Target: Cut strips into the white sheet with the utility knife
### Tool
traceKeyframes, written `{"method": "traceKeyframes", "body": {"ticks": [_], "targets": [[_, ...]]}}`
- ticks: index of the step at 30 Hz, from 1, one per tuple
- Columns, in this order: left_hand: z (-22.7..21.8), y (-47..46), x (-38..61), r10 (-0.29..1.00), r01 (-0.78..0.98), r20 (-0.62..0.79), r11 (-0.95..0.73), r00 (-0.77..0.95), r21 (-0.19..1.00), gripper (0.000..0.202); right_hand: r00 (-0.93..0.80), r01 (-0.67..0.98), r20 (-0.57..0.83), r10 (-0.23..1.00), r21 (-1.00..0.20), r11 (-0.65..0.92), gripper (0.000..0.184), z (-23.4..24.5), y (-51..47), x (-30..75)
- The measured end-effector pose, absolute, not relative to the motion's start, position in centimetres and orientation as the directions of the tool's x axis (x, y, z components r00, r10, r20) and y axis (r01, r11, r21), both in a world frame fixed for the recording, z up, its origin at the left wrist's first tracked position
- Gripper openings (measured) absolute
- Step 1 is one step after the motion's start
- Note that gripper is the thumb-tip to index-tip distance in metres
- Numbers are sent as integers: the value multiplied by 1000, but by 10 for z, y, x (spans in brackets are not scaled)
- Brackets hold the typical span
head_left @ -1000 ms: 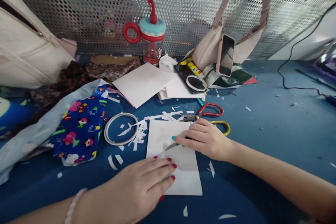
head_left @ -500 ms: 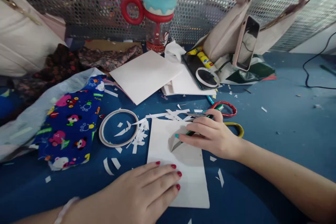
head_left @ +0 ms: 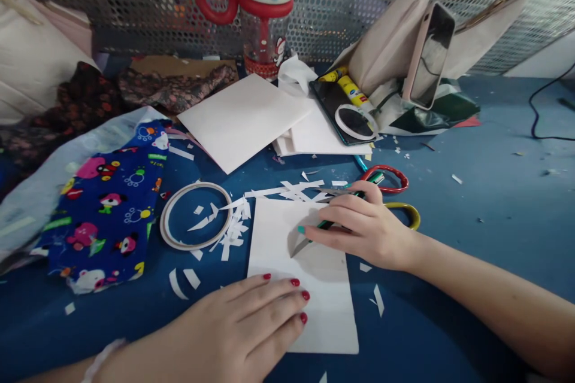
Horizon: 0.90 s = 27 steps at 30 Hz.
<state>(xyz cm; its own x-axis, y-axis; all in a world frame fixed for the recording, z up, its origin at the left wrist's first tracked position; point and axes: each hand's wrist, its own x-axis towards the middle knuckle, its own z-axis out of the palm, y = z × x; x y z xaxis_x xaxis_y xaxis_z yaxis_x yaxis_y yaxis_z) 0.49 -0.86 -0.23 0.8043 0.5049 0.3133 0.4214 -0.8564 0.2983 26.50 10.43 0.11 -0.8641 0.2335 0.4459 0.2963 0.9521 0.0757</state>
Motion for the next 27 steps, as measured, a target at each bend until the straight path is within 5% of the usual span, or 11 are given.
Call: {"method": "traceKeyframes", "body": {"ticks": [27], "targets": [[-4, -7, 4, 495, 402, 297, -857, 816, 322, 31, -880, 299, 402, 252, 57, 953, 33, 0, 106, 269]]}}
